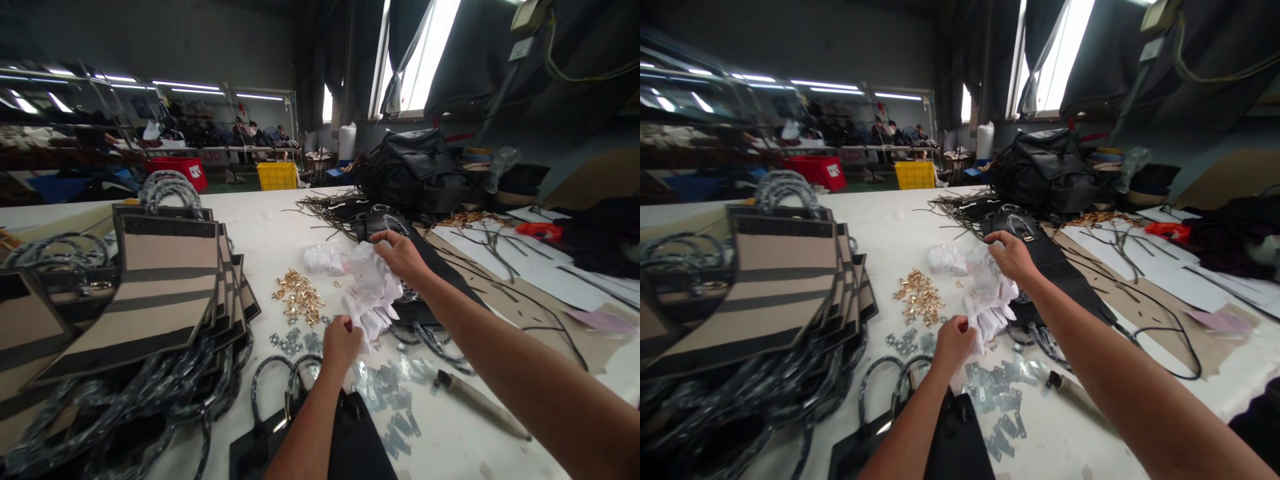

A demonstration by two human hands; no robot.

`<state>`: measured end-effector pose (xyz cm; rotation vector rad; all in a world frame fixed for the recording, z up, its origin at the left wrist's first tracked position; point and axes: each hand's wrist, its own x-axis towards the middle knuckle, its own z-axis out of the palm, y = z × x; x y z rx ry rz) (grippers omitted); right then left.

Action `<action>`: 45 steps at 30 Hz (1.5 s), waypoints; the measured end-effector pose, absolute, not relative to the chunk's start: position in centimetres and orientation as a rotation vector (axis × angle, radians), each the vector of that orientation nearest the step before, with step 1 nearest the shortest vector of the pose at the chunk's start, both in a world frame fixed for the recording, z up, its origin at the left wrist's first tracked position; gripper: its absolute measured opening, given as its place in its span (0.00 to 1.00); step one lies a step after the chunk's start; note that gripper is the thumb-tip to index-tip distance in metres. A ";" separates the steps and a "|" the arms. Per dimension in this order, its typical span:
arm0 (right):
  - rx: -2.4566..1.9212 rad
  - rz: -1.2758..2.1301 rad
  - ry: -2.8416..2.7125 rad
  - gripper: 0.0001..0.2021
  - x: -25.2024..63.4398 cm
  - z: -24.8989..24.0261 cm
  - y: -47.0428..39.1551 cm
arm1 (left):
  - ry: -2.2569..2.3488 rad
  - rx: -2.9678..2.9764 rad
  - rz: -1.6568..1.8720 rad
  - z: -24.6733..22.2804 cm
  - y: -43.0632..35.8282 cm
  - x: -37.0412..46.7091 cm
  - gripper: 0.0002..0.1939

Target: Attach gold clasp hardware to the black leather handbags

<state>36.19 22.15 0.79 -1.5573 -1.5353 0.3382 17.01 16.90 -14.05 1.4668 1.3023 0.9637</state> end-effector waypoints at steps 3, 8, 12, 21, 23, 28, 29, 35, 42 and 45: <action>-1.554 0.277 -1.555 0.16 36.6 0.8 22.4 | 1.248 1.263 1.024 -14.5 17.1 17.0 0.04; -1.546 0.161 -1.554 0.13 36.7 0.6 22.3 | 1.117 0.918 1.202 -14.7 17.4 17.0 0.10; -1.433 0.097 -1.867 0.08 35.6 -1.5 22.0 | 0.993 0.765 1.387 -14.0 17.5 16.6 0.13; -1.470 0.638 -1.903 0.22 32.8 -4.4 22.2 | 0.719 0.537 1.398 -10.9 19.7 16.4 0.15; -1.470 0.746 -1.838 0.19 32.5 -3.9 22.2 | 0.719 0.543 1.336 -10.8 20.0 16.6 0.15; -1.530 0.598 -1.560 0.15 33.3 -1.7 22.3 | 0.868 0.609 1.272 -12.6 19.4 16.5 0.15; -1.520 0.571 -1.547 0.16 33.6 -1.2 22.4 | 0.914 0.637 1.275 -13.0 19.2 16.5 0.16; -1.537 0.417 -1.591 0.14 35.0 1.5 23.1 | 1.153 0.993 1.286 -13.7 18.0 16.8 0.14; -1.546 0.267 -1.604 0.15 35.6 3.2 23.6 | 1.449 1.777 0.875 -13.4 16.6 18.1 0.17; -1.516 0.221 -1.611 0.15 35.8 3.2 23.6 | 1.498 1.846 0.822 -13.1 16.7 18.8 0.21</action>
